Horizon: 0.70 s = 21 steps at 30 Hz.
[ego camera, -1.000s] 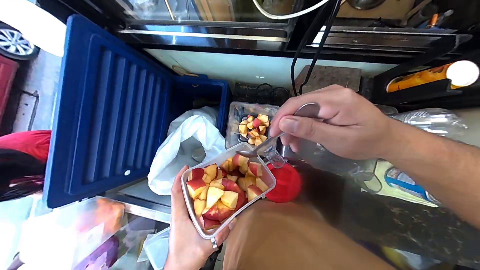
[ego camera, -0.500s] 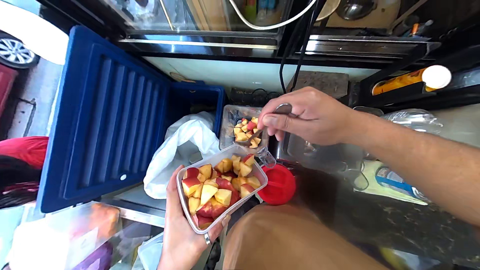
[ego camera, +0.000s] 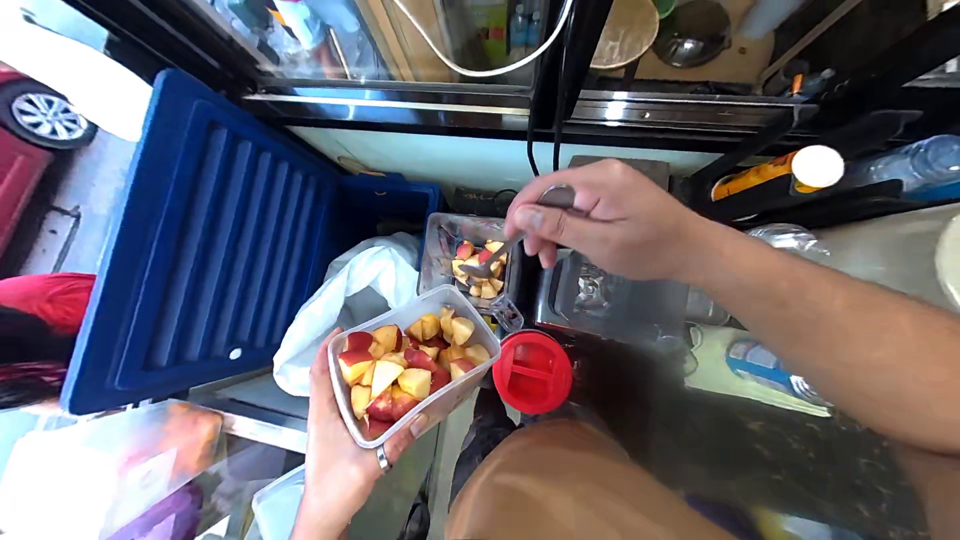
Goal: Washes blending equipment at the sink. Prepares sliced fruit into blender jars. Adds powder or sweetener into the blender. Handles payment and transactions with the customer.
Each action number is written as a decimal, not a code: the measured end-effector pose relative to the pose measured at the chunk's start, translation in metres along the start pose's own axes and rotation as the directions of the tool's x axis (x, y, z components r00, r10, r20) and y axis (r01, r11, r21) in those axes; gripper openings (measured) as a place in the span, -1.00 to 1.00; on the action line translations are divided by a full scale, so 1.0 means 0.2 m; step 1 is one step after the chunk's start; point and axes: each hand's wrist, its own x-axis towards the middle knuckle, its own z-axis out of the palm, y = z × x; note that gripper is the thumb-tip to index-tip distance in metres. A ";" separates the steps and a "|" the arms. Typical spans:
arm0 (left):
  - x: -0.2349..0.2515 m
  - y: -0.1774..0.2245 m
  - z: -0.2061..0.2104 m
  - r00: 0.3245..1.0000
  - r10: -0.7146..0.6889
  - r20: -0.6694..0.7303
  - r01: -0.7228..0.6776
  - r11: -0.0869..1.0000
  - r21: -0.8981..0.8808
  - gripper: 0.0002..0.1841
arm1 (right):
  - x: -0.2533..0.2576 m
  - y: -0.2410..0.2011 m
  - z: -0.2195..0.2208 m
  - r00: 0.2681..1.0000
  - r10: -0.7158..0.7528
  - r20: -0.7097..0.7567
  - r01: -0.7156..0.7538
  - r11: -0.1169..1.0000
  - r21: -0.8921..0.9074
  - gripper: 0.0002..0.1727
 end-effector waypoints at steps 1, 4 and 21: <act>-0.01 -0.02 0.00 0.999 0.032 0.002 -0.032 0.999 -0.013 0.46 | -0.01 -0.02 -0.01 0.999 0.002 -0.035 -0.001 0.999 0.033 -0.69; -0.07 -0.13 0.02 0.992 0.115 -0.048 -0.117 0.992 -0.042 0.48 | -0.05 -0.12 0.01 0.993 -0.004 -0.119 0.037 0.962 0.271 -0.64; -1.18 -0.69 -0.50 0.868 0.136 -0.477 -0.213 0.971 -0.111 0.44 | -0.30 -0.73 1.64 0.961 -0.009 0.277 -0.083 0.943 0.321 -0.59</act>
